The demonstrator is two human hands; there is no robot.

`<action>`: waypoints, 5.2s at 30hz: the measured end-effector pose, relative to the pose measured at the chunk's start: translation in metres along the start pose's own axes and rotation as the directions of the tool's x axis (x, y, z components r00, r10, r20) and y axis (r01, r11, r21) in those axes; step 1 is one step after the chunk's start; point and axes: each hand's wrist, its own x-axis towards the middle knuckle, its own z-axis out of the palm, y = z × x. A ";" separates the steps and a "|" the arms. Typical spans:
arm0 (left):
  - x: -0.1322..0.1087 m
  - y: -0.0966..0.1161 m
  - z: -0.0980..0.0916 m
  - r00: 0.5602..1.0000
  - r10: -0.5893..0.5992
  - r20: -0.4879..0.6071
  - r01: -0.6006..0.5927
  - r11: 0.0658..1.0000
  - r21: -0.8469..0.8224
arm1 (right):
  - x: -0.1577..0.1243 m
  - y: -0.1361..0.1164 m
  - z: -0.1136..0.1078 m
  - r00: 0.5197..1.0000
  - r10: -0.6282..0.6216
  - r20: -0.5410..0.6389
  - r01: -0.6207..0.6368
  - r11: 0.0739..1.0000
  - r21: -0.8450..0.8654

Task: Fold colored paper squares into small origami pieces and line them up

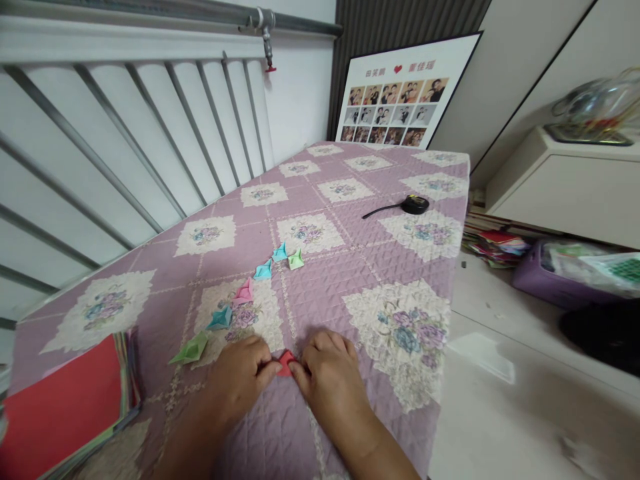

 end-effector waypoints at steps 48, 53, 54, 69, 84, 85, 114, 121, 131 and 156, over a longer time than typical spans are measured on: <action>-0.001 0.002 -0.001 0.999 -0.038 -0.007 0.038 0.996 -0.079 | 0.014 -0.003 0.016 0.979 0.047 -0.198 -0.096 0.964 -0.248; -0.002 0.001 -0.002 0.999 -0.033 -0.016 0.031 0.995 -0.097 | 0.011 -0.001 0.015 0.983 0.042 -0.176 -0.078 0.977 -0.200; -0.002 0.001 -0.002 0.999 -0.030 -0.018 0.028 0.995 -0.100 | 0.010 0.000 0.014 0.985 0.038 -0.168 -0.068 0.981 -0.181; -0.002 -0.006 -0.004 1.000 0.006 0.026 -0.002 0.989 -0.148 | 0.000 0.012 0.009 0.993 0.038 -0.108 -0.047 0.995 -0.085; -0.003 -0.008 -0.005 0.999 0.038 0.011 -0.035 0.979 -0.199 | -0.002 0.017 0.004 0.979 -0.174 -0.103 0.182 0.980 0.075; -0.003 -0.008 -0.005 0.999 0.042 0.012 -0.039 0.979 -0.202 | -0.003 0.015 0.005 0.969 -0.231 -0.083 0.238 0.968 0.086; -0.001 -0.007 -0.002 0.990 0.077 -0.117 -0.110 0.941 -0.319 | 0.001 0.000 0.006 0.974 -0.221 0.048 0.219 0.975 0.046; -0.001 -0.004 0.003 0.990 0.021 -0.143 -0.079 0.908 -0.412 | 0.003 -0.007 0.006 0.989 -0.142 0.033 0.141 0.989 0.033; 0.000 -0.005 0.008 0.990 -0.006 -0.144 -0.058 0.897 -0.437 | 0.009 -0.010 0.011 0.994 -0.108 -0.012 0.108 0.993 -0.049; 0.002 0.004 0.015 0.947 -0.102 -0.303 -0.049 0.891 -0.452 | 0.020 -0.029 0.014 0.975 -0.022 -0.219 0.093 0.944 0.316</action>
